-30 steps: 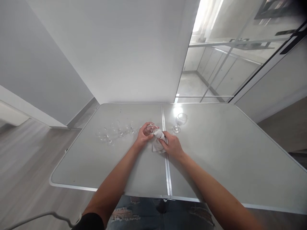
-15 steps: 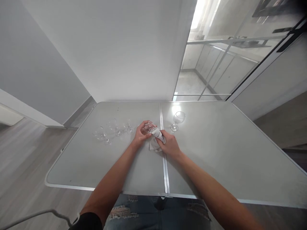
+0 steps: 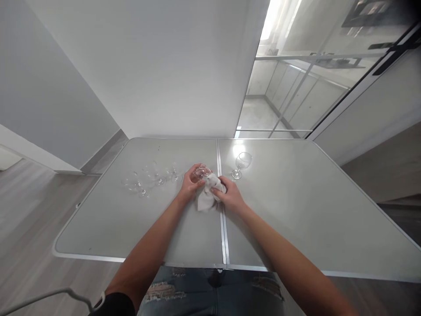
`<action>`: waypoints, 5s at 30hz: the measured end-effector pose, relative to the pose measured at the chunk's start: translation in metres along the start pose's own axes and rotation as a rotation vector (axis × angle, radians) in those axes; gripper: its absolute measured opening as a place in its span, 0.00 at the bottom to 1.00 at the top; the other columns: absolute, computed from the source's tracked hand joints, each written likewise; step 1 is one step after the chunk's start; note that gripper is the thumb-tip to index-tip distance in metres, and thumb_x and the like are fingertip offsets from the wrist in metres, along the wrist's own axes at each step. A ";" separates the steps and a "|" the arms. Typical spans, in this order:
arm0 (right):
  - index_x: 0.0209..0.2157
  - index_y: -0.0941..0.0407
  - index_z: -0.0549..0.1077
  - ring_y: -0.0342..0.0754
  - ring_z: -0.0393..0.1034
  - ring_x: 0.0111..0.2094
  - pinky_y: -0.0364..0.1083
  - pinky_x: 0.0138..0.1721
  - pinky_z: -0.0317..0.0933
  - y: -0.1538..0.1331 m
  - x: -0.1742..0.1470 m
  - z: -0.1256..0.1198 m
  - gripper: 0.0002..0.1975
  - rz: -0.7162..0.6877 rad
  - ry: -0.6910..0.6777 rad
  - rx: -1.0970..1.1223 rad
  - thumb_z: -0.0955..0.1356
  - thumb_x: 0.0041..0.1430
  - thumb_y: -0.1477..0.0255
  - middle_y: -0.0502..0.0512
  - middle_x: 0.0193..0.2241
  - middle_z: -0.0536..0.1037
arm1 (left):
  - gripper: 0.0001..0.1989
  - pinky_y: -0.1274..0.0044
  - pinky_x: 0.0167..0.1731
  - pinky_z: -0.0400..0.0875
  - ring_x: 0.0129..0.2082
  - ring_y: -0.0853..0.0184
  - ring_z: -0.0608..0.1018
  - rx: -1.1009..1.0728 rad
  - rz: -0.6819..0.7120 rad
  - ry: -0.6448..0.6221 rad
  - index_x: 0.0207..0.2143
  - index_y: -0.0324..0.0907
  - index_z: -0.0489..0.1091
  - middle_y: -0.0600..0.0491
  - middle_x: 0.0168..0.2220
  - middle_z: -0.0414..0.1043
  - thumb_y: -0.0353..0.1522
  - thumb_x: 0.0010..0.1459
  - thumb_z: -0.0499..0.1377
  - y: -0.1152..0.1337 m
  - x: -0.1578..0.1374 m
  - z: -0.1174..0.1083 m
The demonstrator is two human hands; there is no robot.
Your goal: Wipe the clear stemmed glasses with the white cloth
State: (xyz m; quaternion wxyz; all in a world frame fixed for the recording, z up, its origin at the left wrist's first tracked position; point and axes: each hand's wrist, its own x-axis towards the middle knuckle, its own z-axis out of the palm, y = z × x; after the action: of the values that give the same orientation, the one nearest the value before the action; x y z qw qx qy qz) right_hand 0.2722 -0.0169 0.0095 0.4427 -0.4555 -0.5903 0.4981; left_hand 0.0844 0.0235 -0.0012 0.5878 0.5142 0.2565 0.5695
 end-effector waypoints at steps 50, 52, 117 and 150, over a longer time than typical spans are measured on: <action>0.50 0.52 0.75 0.54 0.71 0.49 0.52 0.51 0.64 0.005 0.002 0.007 0.20 -0.028 0.226 0.434 0.70 0.61 0.55 0.56 0.46 0.78 | 0.36 0.60 0.55 0.73 0.50 0.58 0.81 -0.071 0.114 0.124 0.50 0.52 0.56 0.47 0.60 0.67 0.40 0.47 0.75 0.008 0.001 0.004; 0.50 0.52 0.75 0.54 0.70 0.49 0.52 0.52 0.63 0.002 -0.001 0.006 0.20 -0.074 0.236 0.378 0.70 0.61 0.57 0.56 0.45 0.78 | 0.35 0.59 0.57 0.71 0.51 0.58 0.81 -0.081 0.127 0.140 0.50 0.52 0.56 0.47 0.60 0.66 0.40 0.48 0.74 0.009 0.001 0.005; 0.28 0.57 0.76 0.48 0.64 0.30 0.47 0.34 0.59 0.019 0.004 -0.011 0.08 -0.057 0.338 0.285 0.70 0.55 0.67 0.52 0.27 0.73 | 0.32 0.58 0.56 0.74 0.52 0.53 0.80 -0.041 0.096 0.099 0.51 0.46 0.63 0.45 0.58 0.68 0.41 0.48 0.74 -0.005 0.000 0.001; 0.34 0.56 0.77 0.48 0.63 0.33 0.47 0.36 0.58 0.011 0.008 -0.010 0.10 -0.099 0.265 0.265 0.68 0.58 0.64 0.53 0.30 0.73 | 0.31 0.59 0.56 0.74 0.51 0.54 0.81 0.002 0.072 0.084 0.51 0.47 0.65 0.47 0.56 0.68 0.38 0.48 0.74 -0.004 0.002 -0.003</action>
State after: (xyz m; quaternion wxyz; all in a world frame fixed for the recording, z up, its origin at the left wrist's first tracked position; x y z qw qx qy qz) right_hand 0.2817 -0.0064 0.0003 0.5966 -0.4255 -0.4776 0.4847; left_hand 0.0841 0.0268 -0.0049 0.5552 0.4993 0.2629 0.6110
